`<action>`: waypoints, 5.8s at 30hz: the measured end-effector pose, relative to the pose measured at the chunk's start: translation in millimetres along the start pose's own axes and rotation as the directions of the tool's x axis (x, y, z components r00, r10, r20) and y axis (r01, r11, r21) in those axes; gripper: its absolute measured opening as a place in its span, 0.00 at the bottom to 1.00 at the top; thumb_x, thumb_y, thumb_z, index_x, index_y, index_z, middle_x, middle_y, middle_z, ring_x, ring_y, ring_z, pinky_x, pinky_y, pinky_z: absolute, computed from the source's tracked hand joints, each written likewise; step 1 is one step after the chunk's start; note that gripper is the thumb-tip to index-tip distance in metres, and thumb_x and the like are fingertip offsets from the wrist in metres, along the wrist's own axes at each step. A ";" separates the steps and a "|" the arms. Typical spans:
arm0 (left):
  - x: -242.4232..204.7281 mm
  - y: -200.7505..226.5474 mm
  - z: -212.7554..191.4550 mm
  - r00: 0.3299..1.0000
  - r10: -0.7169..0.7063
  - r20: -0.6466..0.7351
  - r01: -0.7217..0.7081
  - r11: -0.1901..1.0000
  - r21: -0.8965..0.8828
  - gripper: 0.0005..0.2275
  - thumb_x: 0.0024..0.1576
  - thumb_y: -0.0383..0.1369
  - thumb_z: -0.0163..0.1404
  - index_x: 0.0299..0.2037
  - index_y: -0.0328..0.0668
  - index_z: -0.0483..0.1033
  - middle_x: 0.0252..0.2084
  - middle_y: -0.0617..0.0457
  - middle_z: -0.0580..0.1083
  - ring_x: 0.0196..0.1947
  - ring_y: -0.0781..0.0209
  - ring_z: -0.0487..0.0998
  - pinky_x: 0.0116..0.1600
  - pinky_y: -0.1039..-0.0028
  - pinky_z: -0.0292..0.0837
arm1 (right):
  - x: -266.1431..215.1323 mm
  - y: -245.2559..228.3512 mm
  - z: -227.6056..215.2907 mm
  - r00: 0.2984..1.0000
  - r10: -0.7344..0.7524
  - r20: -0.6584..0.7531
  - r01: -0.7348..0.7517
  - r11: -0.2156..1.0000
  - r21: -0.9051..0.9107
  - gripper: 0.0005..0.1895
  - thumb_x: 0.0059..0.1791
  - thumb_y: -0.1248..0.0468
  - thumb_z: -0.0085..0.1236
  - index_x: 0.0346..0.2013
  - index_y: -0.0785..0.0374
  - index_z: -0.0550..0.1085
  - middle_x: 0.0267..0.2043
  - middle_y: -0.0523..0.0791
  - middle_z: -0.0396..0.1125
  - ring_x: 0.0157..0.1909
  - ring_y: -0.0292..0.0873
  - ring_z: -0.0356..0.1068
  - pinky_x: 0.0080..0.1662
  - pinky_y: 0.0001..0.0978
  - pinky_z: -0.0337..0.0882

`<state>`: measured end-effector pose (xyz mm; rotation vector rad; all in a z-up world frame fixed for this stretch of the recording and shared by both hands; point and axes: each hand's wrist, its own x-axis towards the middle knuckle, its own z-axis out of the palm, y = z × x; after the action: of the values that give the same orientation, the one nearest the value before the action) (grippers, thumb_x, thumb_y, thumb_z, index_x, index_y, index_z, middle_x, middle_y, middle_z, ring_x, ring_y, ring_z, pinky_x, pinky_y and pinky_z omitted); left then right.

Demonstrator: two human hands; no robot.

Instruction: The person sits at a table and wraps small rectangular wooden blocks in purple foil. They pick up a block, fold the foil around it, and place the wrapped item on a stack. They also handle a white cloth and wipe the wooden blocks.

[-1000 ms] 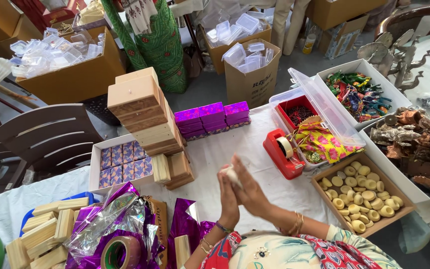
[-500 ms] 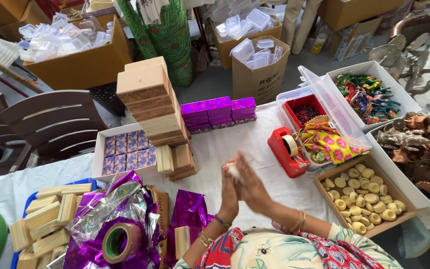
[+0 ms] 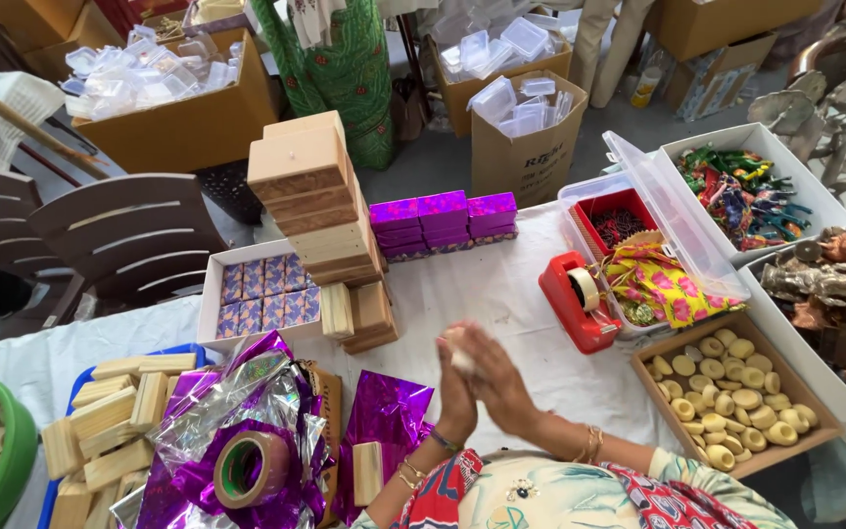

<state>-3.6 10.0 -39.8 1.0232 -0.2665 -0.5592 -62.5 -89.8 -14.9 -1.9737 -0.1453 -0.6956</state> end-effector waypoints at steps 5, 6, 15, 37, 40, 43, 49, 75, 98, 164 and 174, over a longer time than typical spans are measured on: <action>7.2 -4.3 -15.8 0.988 0.063 -0.141 -0.083 0.986 -0.146 0.34 0.65 0.62 0.28 0.69 0.44 0.58 0.56 0.46 0.66 0.57 0.55 0.68 0.62 0.65 0.67 | 8.4 -8.2 3.6 0.968 -0.155 0.198 0.200 0.952 -0.231 0.33 0.46 0.70 0.53 0.68 0.57 0.67 0.78 0.54 0.44 0.77 0.60 0.46 0.70 0.49 0.51; 5.1 -11.6 -14.8 0.988 0.061 -0.143 -0.082 0.985 -0.149 0.34 0.65 0.62 0.28 0.69 0.44 0.58 0.56 0.46 0.66 0.57 0.55 0.68 0.62 0.65 0.67 | 22.6 -12.2 1.8 0.968 -0.153 0.201 0.198 0.953 -0.231 0.33 0.46 0.70 0.53 0.68 0.57 0.67 0.78 0.54 0.44 0.77 0.60 0.46 0.70 0.49 0.51; 0.6 6.8 -12.9 0.999 0.000 -0.032 0.001 1.000 0.028 0.36 0.60 0.64 0.28 0.72 0.49 0.52 0.71 0.50 0.59 0.72 0.55 0.58 0.71 0.66 0.57 | 33.3 2.1 14.9 0.990 0.126 0.061 -0.121 0.990 -0.068 0.35 0.49 0.75 0.44 0.71 0.52 0.66 0.82 0.47 0.45 0.82 0.58 0.42 0.74 0.47 0.53; -6.5 41.6 -15.8 0.977 0.211 0.024 -0.209 0.934 0.289 0.29 0.57 0.29 0.54 0.67 0.40 0.52 0.55 0.46 0.68 0.52 0.59 0.75 0.52 0.71 0.78 | 44.2 33.2 2.2 0.537 0.728 0.427 -0.763 0.202 0.614 0.27 0.54 0.47 0.44 0.60 0.61 0.71 0.51 0.48 0.72 0.49 0.42 0.74 0.50 0.35 0.74; -3.4 31.2 -18.3 0.896 0.433 0.094 -0.430 0.799 0.419 0.25 0.60 0.28 0.54 0.65 0.34 0.58 0.58 0.46 0.64 0.57 0.57 0.71 0.58 0.69 0.74 | 23.7 25.6 11.3 0.437 0.783 0.444 -0.771 0.072 0.633 0.31 0.54 0.41 0.39 0.61 0.58 0.69 0.49 0.46 0.71 0.47 0.39 0.74 0.47 0.34 0.74; -5.5 38.9 -6.7 0.847 0.507 0.160 -0.508 0.681 0.527 0.24 0.58 0.27 0.57 0.63 0.33 0.62 0.56 0.46 0.67 0.56 0.57 0.71 0.58 0.69 0.72 | 26.6 19.7 5.6 0.484 0.818 0.310 -0.752 0.207 0.626 0.27 0.54 0.42 0.39 0.56 0.57 0.70 0.43 0.44 0.71 0.40 0.37 0.73 0.39 0.34 0.72; -12.5 45.2 -1.0 0.960 0.227 0.164 -0.277 0.862 0.425 0.17 0.54 0.27 0.62 0.52 0.31 0.74 0.45 0.52 0.79 0.45 0.67 0.80 0.50 0.75 0.78 | 33.4 37.8 -35.1 0.967 0.245 -0.063 -0.229 0.953 0.199 0.18 0.57 0.55 0.52 0.33 0.65 0.77 0.30 0.43 0.71 0.31 0.37 0.68 0.33 0.33 0.68; -23.7 5.6 -11.3 0.980 0.191 0.055 -0.196 0.883 0.428 0.22 0.54 0.19 0.58 0.61 0.28 0.73 0.46 0.47 0.80 0.43 0.65 0.78 0.45 0.74 0.77 | 19.1 -27.0 -22.7 0.992 -0.126 -0.013 0.085 0.738 -0.669 0.20 0.51 0.54 0.56 0.57 0.55 0.75 0.68 0.48 0.65 0.73 0.50 0.59 0.69 0.60 0.47; -28.0 14.6 4.2 0.976 0.209 0.052 -0.208 0.848 0.488 0.22 0.51 0.23 0.62 0.57 0.30 0.72 0.44 0.47 0.80 0.42 0.66 0.79 0.46 0.77 0.77 | 37.2 14.3 -39.8 0.967 0.251 -0.042 -0.250 0.913 -0.323 0.13 0.55 0.59 0.55 0.54 0.55 0.77 0.57 0.46 0.73 0.61 0.49 0.72 0.61 0.41 0.71; -55.4 -0.4 38.5 0.988 0.138 -0.074 -0.087 0.879 0.468 0.17 0.51 0.19 0.58 0.51 0.31 0.74 0.33 0.52 0.80 0.31 0.70 0.78 0.34 0.78 0.76 | 13.4 1.9 -55.2 0.962 0.178 0.209 -0.157 0.981 -0.112 0.16 0.55 0.59 0.46 0.48 0.58 0.80 0.61 0.45 0.72 0.68 0.46 0.66 0.68 0.44 0.60; -39.2 -32.5 3.9 0.981 0.194 -0.009 -0.155 0.810 0.565 0.16 0.52 0.17 0.59 0.51 0.29 0.76 0.36 0.52 0.80 0.32 0.71 0.79 0.32 0.78 0.74 | 19.6 -28.8 -39.2 0.938 0.116 0.326 -0.022 0.960 -0.278 0.18 0.53 0.60 0.46 0.51 0.59 0.79 0.63 0.47 0.70 0.72 0.49 0.58 0.68 0.49 0.47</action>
<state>-48.1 16.1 -64.1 1.5724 -0.4803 -0.2740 -73.3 -112.5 31.1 -2.3420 -0.1947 -0.3339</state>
